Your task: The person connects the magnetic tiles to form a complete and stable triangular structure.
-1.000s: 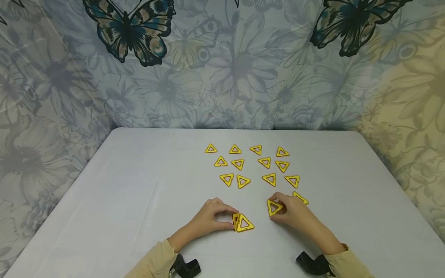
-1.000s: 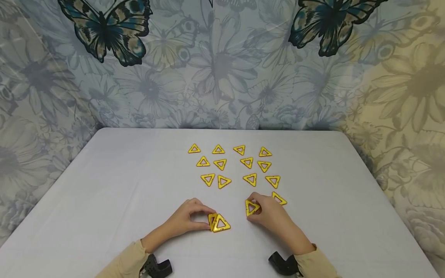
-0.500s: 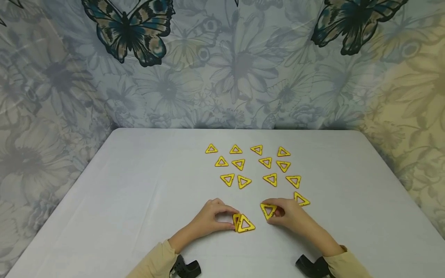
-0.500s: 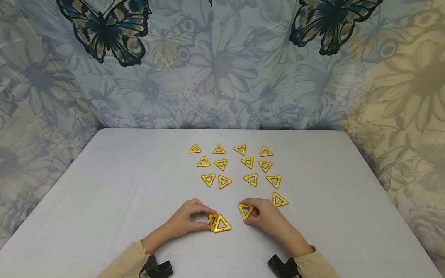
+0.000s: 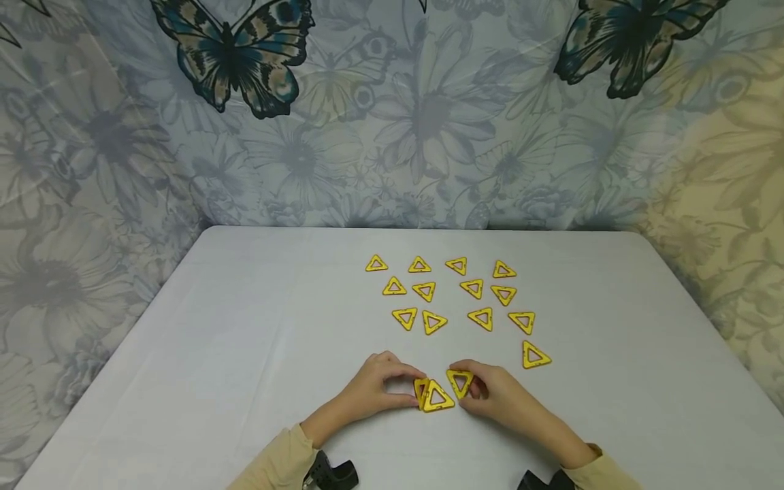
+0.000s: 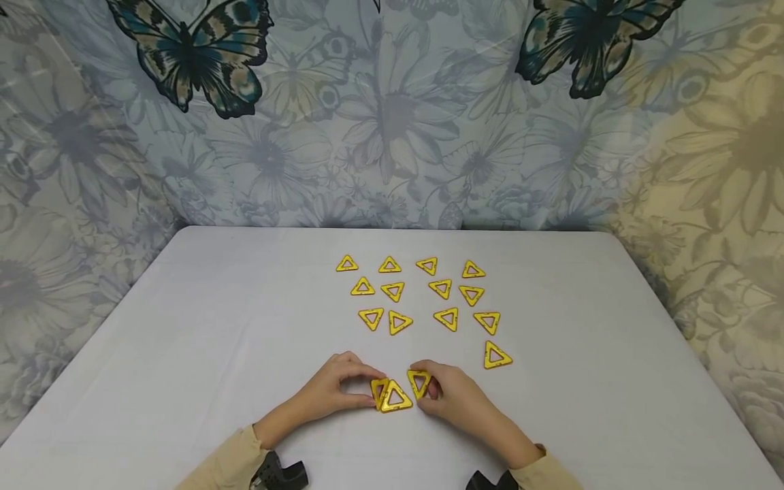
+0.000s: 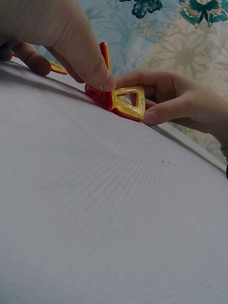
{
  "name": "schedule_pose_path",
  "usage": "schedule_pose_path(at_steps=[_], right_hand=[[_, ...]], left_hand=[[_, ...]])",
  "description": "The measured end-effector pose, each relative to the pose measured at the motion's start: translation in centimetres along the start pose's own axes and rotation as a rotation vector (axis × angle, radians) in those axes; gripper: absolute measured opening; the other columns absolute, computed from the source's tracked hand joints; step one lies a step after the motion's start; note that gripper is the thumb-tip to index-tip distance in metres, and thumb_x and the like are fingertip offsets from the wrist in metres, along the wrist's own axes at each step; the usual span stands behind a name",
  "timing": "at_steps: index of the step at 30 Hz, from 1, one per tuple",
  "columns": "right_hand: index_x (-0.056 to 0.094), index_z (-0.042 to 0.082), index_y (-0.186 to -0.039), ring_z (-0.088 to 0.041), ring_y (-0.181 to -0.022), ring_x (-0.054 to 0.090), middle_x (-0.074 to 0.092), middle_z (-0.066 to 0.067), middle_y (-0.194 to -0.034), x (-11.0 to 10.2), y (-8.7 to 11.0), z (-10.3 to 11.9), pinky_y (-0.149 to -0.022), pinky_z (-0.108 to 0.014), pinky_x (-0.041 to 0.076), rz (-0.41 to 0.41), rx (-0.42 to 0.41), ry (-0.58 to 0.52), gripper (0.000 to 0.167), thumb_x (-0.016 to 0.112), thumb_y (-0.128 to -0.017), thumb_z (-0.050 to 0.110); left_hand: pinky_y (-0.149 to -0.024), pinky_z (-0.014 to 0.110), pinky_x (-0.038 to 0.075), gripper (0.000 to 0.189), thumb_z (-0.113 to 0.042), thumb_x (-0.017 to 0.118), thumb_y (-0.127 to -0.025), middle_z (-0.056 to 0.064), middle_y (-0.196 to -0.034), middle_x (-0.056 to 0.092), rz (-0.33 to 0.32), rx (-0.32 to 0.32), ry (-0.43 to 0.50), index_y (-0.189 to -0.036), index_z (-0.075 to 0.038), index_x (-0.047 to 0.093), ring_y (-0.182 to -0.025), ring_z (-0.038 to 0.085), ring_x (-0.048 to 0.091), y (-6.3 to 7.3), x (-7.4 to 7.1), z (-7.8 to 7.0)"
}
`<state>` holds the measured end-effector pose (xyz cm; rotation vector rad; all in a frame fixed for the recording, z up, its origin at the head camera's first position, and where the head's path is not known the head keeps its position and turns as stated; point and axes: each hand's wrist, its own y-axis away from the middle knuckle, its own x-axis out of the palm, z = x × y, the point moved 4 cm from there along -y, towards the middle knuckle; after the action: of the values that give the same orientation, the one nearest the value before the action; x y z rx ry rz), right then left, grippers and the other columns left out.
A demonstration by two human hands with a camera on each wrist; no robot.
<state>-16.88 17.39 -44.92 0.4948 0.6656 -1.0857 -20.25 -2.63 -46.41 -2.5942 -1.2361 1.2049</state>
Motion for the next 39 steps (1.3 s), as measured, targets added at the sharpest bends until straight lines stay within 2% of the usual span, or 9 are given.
schedule_pose_path(at_steps=[3, 9, 16, 22, 28, 34, 39], right_hand=[[0.055, 0.004, -0.114, -0.005, -0.06, 0.041, 0.043, 0.008, -0.067, 0.3, 0.0, 0.4, -0.051, -0.022, 0.037, 0.002, -0.018, 0.007, 0.042, 0.068, -0.074, 0.004], [0.054, 0.004, -0.116, -0.006, -0.067, 0.039, 0.041, 0.009, -0.071, 0.6, 0.2, 0.8, -0.057, -0.022, 0.035, -0.042, -0.12, 0.046, 0.045, 0.067, -0.073, 0.001], [0.048, 0.001, -0.121, -0.005, -0.075, 0.041, 0.044, 0.009, -0.086, 1.0, 0.5, 1.1, -0.064, -0.022, 0.037, -0.087, -0.23, 0.112, 0.047, 0.062, -0.076, 0.0], [0.049, 0.002, -0.12, -0.004, -0.072, 0.041, 0.042, 0.011, -0.08, 1.1, 0.5, 1.0, -0.063, -0.023, 0.037, -0.101, -0.187, 0.096, 0.039, 0.06, -0.083, 0.004], [0.049, 0.003, -0.114, -0.003, -0.062, 0.04, 0.041, 0.01, -0.071, 1.3, 0.3, 0.8, -0.055, -0.021, 0.036, -0.1, -0.135, -0.004, 0.029, 0.058, -0.086, 0.007], [0.052, 0.006, -0.101, -0.002, -0.06, 0.039, 0.04, 0.012, -0.07, 1.5, 0.3, 0.7, -0.053, -0.02, 0.036, -0.148, -0.175, -0.025, 0.018, 0.06, -0.085, 0.007], [0.055, 0.008, -0.097, -0.002, -0.061, 0.04, 0.04, 0.013, -0.07, 1.5, 0.3, 0.6, -0.053, -0.02, 0.036, -0.171, -0.17, 0.001, 0.014, 0.061, -0.085, 0.01]], left_hand=[[-0.07, 0.023, 0.031, 0.036, -0.03, 0.074, -0.072, -0.013, -0.084, 0.056, 0.005, -0.005, -0.003, -0.105, -0.018, 0.067, -0.078, 0.003, 0.043, 0.0, 0.1, 0.0], [-0.071, 0.023, 0.03, 0.036, -0.031, 0.074, -0.072, -0.014, -0.083, 0.054, 0.011, -0.029, -0.007, -0.105, -0.019, 0.067, -0.077, 0.002, 0.042, 0.0, 0.1, 0.1], [-0.07, 0.023, 0.03, 0.035, -0.03, 0.074, -0.072, -0.014, -0.084, 0.056, 0.013, -0.025, -0.009, -0.104, -0.018, 0.067, -0.078, 0.001, 0.042, 0.0, 0.0, 0.0], [-0.071, 0.023, 0.03, 0.035, -0.029, 0.074, -0.073, -0.014, -0.085, 0.057, 0.011, -0.015, -0.006, -0.104, -0.018, 0.067, -0.079, 0.001, 0.043, -0.1, 0.1, 0.0], [-0.071, 0.023, 0.031, 0.034, -0.029, 0.075, -0.072, -0.015, -0.086, 0.057, 0.009, -0.021, -0.001, -0.104, -0.017, 0.068, -0.08, 0.001, 0.043, 0.0, 0.1, 0.0], [-0.072, 0.024, 0.031, 0.033, -0.027, 0.075, -0.073, -0.016, -0.089, 0.058, -0.008, -0.014, 0.031, -0.103, -0.017, 0.068, -0.081, 0.002, 0.044, 0.0, 0.1, 0.1], [-0.073, 0.026, 0.037, 0.032, -0.022, 0.076, -0.072, -0.013, -0.095, 0.061, -0.053, 0.014, 0.117, -0.102, -0.015, 0.066, -0.082, 0.008, 0.048, -0.1, 0.1, 0.1]])
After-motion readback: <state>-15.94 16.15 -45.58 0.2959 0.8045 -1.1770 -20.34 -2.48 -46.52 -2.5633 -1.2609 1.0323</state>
